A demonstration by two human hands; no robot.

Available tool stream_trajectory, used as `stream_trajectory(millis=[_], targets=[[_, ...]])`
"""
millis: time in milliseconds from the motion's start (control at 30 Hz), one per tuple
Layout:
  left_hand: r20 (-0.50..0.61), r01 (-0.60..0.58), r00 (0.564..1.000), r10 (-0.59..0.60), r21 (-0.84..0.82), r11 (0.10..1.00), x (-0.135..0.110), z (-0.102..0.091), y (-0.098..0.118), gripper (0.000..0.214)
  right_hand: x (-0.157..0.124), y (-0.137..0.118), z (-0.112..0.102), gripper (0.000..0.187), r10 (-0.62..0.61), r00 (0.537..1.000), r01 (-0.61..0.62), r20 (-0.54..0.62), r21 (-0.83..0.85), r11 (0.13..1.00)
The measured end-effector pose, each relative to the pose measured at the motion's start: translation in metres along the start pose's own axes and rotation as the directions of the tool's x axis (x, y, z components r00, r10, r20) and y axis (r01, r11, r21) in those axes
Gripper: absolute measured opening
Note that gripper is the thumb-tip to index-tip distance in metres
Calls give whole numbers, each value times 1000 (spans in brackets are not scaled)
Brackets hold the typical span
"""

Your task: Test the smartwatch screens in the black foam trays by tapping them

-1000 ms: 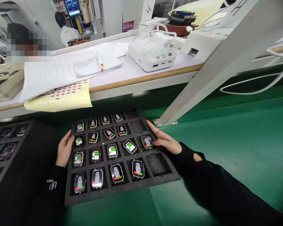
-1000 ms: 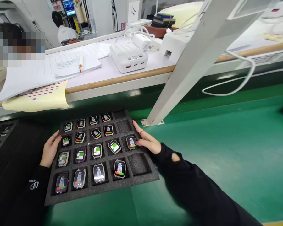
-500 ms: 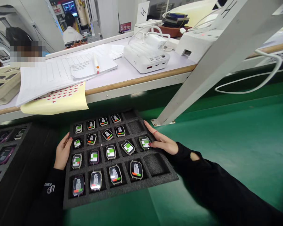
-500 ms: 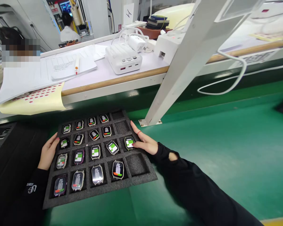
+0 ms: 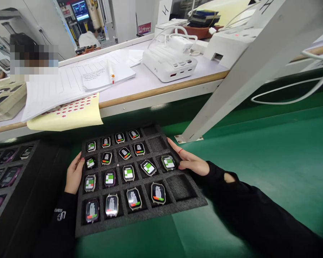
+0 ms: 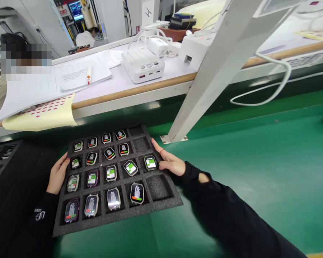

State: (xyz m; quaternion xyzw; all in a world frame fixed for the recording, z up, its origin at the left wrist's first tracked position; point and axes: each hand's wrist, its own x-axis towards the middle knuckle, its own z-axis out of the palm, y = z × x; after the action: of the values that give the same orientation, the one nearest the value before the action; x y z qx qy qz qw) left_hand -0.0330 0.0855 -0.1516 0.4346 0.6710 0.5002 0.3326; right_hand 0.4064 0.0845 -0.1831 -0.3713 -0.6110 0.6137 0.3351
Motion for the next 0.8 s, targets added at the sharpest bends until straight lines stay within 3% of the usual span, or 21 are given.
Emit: stream_trajectory(millis=[267, 567, 633, 733, 800], targets=[[-32, -53, 998, 53, 10, 999, 2, 5, -1, 47, 7, 1, 1, 104, 48, 996, -52, -77, -49, 997], [-28, -66, 997, 65, -12, 998, 2, 9, -2, 45, 15, 5, 10, 93, -147, 962, 54, -229, -369, 928], [2, -57, 998, 57, -15, 998, 0, 6, 0, 45, 7, -4, 18, 91, -254, 945, 131, -204, -475, 870], [30, -45, 999, 46, -13, 999, -1, 3, 0, 45, -9, -24, 37, 85, -427, 900, 268, -85, -665, 697], [41, -45, 998, 45, -11, 999, -1, 1, -2, 46, -18, -35, 51, 77, -474, 881, 326, -14, -708, 626]])
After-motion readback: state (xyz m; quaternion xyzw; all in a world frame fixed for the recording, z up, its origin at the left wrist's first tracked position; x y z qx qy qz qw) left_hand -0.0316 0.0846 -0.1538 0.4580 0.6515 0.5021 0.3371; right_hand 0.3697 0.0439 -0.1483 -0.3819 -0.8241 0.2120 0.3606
